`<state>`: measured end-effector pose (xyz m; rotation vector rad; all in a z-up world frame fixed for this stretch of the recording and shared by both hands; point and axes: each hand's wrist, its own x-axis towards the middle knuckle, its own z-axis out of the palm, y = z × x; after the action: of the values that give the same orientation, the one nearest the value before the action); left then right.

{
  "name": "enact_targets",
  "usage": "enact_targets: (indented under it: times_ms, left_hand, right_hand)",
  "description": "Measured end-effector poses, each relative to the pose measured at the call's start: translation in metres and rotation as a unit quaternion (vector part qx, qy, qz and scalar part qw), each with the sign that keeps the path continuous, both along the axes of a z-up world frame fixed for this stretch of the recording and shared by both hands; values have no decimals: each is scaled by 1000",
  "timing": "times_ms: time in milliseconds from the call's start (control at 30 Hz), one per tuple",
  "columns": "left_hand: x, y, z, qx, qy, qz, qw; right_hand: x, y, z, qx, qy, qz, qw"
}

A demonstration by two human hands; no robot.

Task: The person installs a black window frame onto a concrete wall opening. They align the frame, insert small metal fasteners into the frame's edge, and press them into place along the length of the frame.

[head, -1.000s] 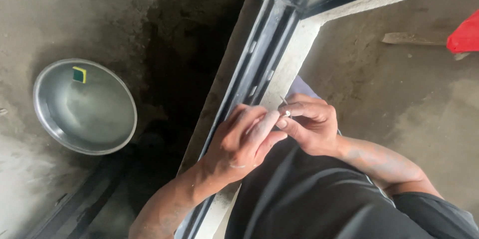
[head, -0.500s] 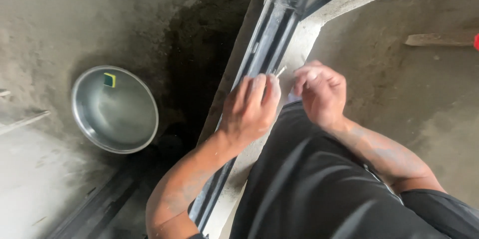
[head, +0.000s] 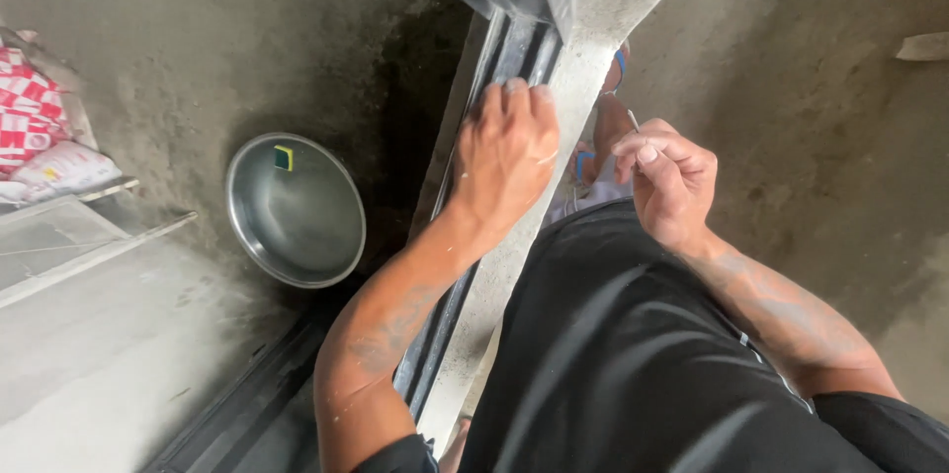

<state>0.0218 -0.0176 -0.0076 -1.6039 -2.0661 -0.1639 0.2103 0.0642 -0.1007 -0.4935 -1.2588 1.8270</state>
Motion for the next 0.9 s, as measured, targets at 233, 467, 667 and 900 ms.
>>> enact_targets:
  times_ms: [233, 467, 667, 900]
  left_hand:
    - [-4, 15, 19, -57, -61, 8, 996]
    - [-8, 0, 19, -92, -154, -4, 984]
    - [-11, 12, 17, -52, -113, 10, 992]
    - [-6, 10, 18, -94, -172, 44, 980]
  right_hand:
    - [2, 20, -6, 25, -18, -6, 1000]
    - [0, 23, 13, 59, -45, 0, 997]
    - [-9, 25, 9, 109, -55, -5, 992]
    - [-21, 73, 35, 271, -52, -124, 953]
